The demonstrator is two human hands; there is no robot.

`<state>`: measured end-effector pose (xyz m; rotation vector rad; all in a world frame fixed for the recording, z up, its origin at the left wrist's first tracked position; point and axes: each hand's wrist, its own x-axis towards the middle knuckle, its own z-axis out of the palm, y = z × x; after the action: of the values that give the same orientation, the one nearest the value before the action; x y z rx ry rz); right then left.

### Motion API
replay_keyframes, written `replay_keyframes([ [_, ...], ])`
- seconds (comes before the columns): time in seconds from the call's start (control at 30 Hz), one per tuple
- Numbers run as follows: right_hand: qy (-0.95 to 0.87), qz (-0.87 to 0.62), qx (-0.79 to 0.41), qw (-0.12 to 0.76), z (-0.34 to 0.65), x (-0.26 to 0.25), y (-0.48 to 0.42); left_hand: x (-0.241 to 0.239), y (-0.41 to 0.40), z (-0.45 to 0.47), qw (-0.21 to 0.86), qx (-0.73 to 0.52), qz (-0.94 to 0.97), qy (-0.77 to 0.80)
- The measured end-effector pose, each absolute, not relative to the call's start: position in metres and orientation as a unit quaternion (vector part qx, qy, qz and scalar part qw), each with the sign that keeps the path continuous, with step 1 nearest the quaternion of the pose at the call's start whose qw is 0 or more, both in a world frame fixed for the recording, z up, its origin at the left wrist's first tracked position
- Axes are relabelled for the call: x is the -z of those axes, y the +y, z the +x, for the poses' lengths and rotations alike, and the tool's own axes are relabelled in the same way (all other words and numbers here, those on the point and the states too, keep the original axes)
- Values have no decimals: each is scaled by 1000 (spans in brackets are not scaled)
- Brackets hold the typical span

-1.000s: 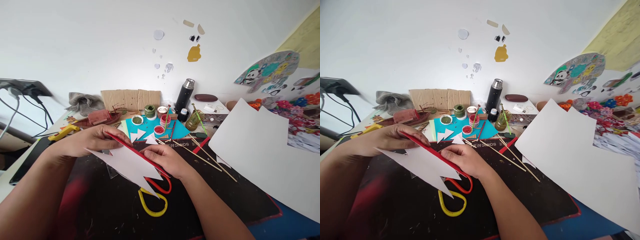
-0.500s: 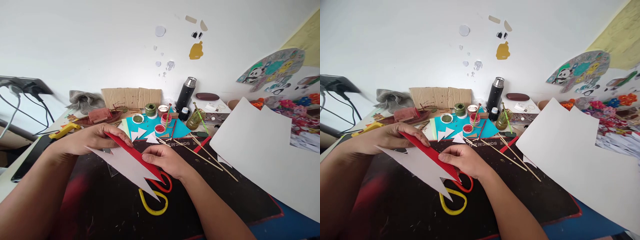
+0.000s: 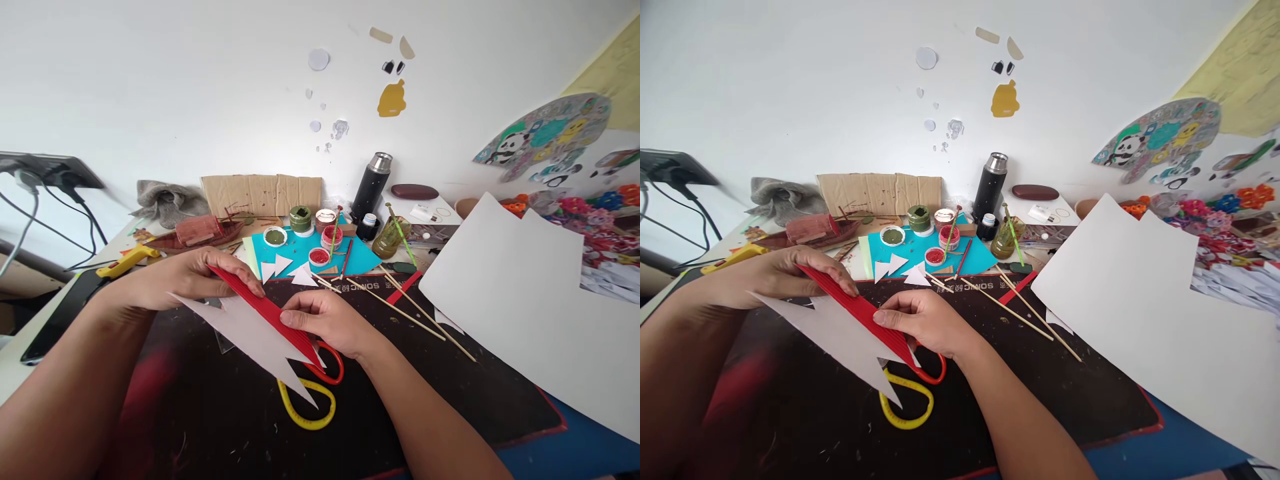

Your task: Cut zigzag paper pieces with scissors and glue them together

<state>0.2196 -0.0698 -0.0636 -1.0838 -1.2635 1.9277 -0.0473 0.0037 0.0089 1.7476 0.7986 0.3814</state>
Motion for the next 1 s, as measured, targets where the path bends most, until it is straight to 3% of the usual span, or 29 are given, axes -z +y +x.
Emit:
replay_keyframes([
  [0.63,-463,-409,-728,299,217,67,-70,-11,5,-49,554,-139,738,359],
  [0.83,-453,-402,-728,321,218,69,-70,-2,7,-57,575,-228,643,451],
  [1.0,-393,-404,-720,404,217,69,-68,13,15,-66,613,-323,584,423],
])
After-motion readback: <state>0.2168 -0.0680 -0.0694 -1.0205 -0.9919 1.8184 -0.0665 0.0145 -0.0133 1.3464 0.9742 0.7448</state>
